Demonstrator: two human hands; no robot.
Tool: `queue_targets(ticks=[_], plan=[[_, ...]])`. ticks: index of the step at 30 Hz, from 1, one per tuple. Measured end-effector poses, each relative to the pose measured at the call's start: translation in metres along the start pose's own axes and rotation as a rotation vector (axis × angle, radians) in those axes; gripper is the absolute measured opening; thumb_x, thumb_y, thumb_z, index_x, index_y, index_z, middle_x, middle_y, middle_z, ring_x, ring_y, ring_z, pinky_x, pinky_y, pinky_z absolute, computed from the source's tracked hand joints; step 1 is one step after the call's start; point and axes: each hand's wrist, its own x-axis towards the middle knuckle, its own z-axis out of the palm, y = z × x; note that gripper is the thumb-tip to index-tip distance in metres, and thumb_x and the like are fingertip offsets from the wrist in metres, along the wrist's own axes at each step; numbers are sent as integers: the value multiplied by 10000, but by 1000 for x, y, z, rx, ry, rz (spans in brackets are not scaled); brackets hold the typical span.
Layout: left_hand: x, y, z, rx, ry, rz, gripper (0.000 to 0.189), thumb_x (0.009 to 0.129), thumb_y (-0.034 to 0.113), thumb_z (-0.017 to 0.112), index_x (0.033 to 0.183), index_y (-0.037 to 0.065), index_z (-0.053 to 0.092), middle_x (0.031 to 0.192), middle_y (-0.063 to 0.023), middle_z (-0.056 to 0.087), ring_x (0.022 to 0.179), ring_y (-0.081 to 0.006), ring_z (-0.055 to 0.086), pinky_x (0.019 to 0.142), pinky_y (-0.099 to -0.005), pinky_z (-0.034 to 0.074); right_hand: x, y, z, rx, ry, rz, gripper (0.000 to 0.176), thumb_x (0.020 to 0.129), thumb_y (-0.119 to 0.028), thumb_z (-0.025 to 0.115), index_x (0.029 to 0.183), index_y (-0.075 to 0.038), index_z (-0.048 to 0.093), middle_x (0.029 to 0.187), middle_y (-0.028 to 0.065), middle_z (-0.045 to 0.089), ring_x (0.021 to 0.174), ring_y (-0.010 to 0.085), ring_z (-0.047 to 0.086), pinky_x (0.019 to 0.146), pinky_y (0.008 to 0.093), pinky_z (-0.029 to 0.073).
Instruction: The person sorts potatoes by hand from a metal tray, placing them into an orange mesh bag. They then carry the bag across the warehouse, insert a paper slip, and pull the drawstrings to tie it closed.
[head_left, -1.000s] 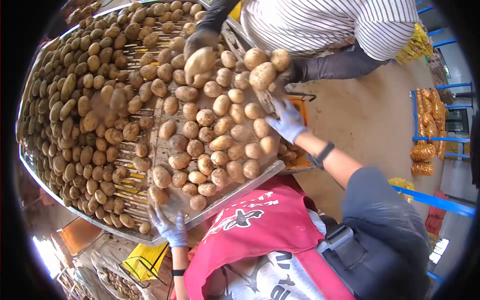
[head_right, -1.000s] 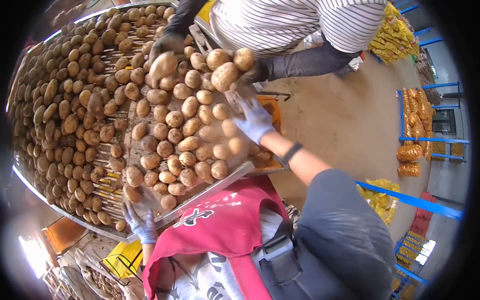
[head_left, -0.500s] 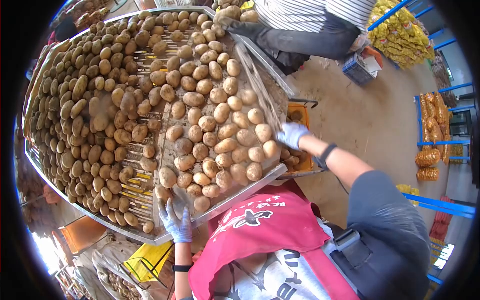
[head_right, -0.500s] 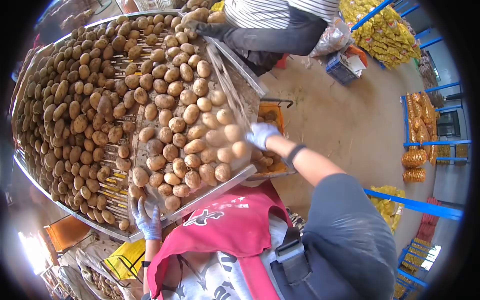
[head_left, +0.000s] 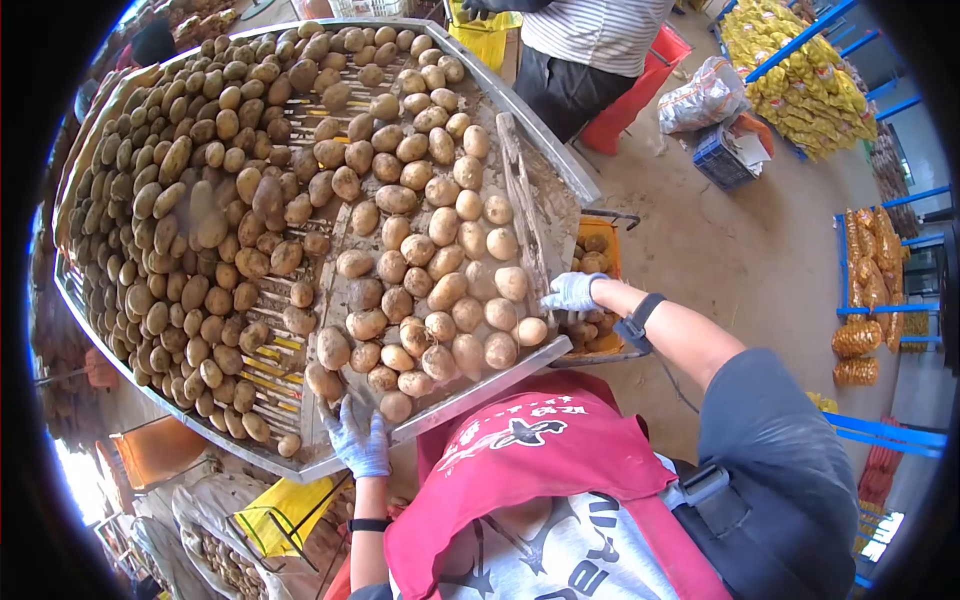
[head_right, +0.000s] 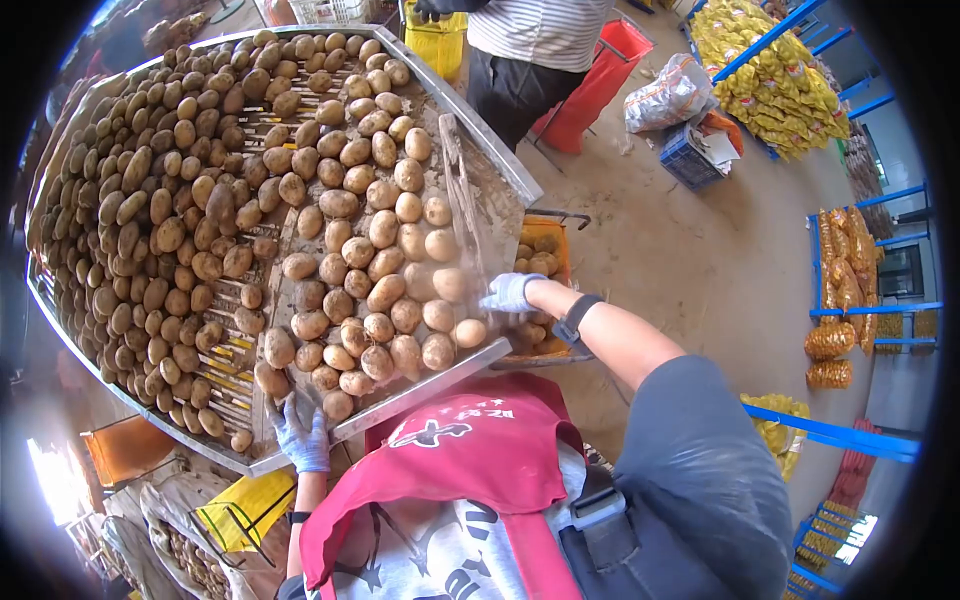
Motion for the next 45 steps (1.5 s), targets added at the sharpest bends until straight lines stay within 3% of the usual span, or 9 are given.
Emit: queue_targets(ticks=[2,5,13,18,22,30,32,38,45], plan=[[-1,-4,3,33,38,30,601,679,175,704,1228,59,489,1402,-249,297,1247,-415,373,1010,-443,355,-5,-16,-16,-550,137,-177,502,799,-479,531,975,-28,664,978,192,650,912,324,623,804,403,486],[-2,-4,9,113,103,23,682,691,207,704,1299,95,418,1401,-258,292,1240,-426,373,1013,-469,343,3,-45,-40,-136,806,-244,418,815,-441,549,1025,-84,602,989,197,631,929,359,598,810,438,470],[-4,-5,10,65,231,9,665,694,216,708,1292,105,440,1395,-227,321,1228,-407,384,1004,-477,348,-40,70,69,-297,1188,-494,388,786,-306,639,1090,-82,550,1106,175,532,977,371,542,843,442,452],[-18,-9,1,26,324,36,644,706,208,691,1295,111,451,1399,-201,347,1211,-415,389,1009,-494,331,-61,117,150,-627,372,-81,758,737,-508,586,1344,-101,384,1330,220,401,1269,350,377,1033,402,337],[-67,40,-26,-235,331,176,440,798,106,609,1224,48,515,1356,-216,389,1220,-359,413,994,-456,361,-51,116,58,-325,-12,-238,472,837,-419,551,1185,-100,543,1146,155,580,1055,319,554,915,392,437],[-147,173,132,-1204,-840,-569,419,846,180,627,1187,-36,515,998,-115,619,891,-150,581,794,-295,478,-11,180,-108,-428,682,-41,590,824,-449,545,1308,-133,427,1317,183,429,1199,380,431,987,421,381],[-157,197,213,-1097,-675,-518,450,853,329,626,1144,-3,538,999,-112,605,908,-178,578,812,-320,479,32,171,-135,-544,599,-133,574,819,-440,545,1295,-136,445,1248,190,495,1152,399,471,973,425,395],[-153,350,247,-1557,-36,-1387,454,885,533,469,892,84,538,890,-89,557,792,-249,562,763,-440,495,103,179,-147,-308,328,-431,526,824,-482,503,1117,-57,603,1164,176,585,1069,350,553,902,410,436],[-190,384,270,-1481,94,-1279,301,936,473,401,946,174,365,524,-18,357,429,-169,401,454,-393,433,61,263,-136,-131,294,-531,484,767,-402,537,1078,-41,617,1091,224,604,1022,362,576,863,413,450]])
